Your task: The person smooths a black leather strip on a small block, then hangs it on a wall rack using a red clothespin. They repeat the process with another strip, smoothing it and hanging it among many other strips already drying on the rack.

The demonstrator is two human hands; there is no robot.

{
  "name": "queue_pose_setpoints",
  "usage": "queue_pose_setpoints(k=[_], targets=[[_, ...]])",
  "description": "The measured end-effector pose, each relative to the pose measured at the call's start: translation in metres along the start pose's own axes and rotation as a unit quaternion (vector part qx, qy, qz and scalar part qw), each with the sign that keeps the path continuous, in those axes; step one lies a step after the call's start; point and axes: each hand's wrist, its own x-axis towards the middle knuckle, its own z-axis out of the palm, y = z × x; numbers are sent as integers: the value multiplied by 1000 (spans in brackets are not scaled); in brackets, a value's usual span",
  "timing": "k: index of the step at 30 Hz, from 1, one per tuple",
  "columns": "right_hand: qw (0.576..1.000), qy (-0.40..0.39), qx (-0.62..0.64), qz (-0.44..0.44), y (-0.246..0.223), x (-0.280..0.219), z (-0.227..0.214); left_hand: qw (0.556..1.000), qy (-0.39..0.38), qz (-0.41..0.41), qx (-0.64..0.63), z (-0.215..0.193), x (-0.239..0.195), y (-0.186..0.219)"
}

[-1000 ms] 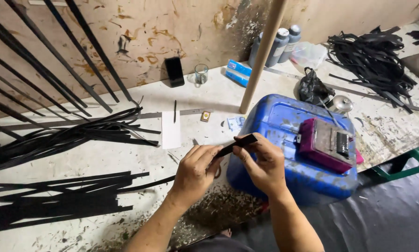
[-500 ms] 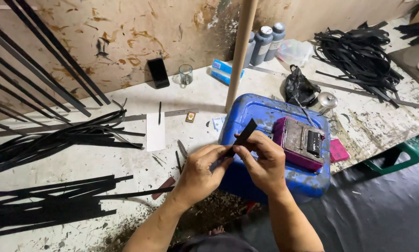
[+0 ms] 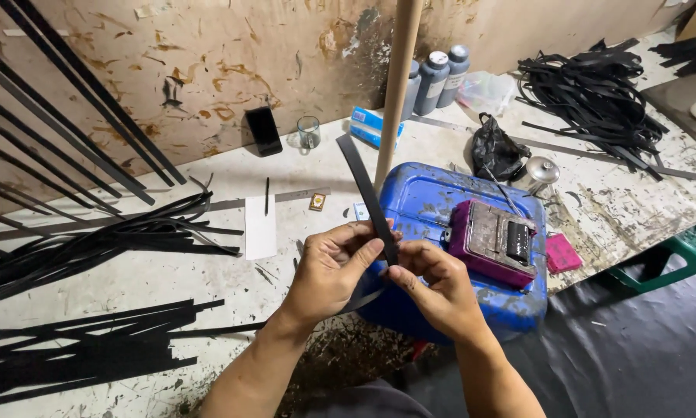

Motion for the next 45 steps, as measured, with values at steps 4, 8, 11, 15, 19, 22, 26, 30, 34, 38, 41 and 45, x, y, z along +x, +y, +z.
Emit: queue_pose_setpoints(k=[4,8,11,15,19,22,26,30,34,38,41,45], targets=[[1000,-5,10,13,-23,5,1,999,3,-21,-24,-1,1,-15],[1000,11,11,26,-21,4,-3,998,11,-28,-46,2,1,-10],[1000,7,-14,25,-22,9,-6,998,12,-32,-51,3,3,-8],[998,11,-64,-1,-38,16,-1,999,29,-24,-36,3,5,-2],[997,12,-80,-12,-35,18,-6,998,61,-4,-28,-5,6,-1],[991,-11,-130,-44,-45,25,-4,993,116,10,-15,-18,4,-4],[989,-14,-135,-56,-49,30,1,988,153,15,-23,-21,2,0],[991,-19,-116,-58,-47,35,4,985,168,17,-28,-22,1,3],[992,-20,-107,-64,-47,38,7,985,162,15,-52,-21,1,-2],[988,-33,-134,-69,-55,38,-1,981,187,24,-37,-31,0,5],[984,-35,-164,-61,-56,36,-14,978,207,20,-22,-44,-2,11],[983,-33,-171,-59,-59,39,-15,978,103,25,181,-47,-26,13]])
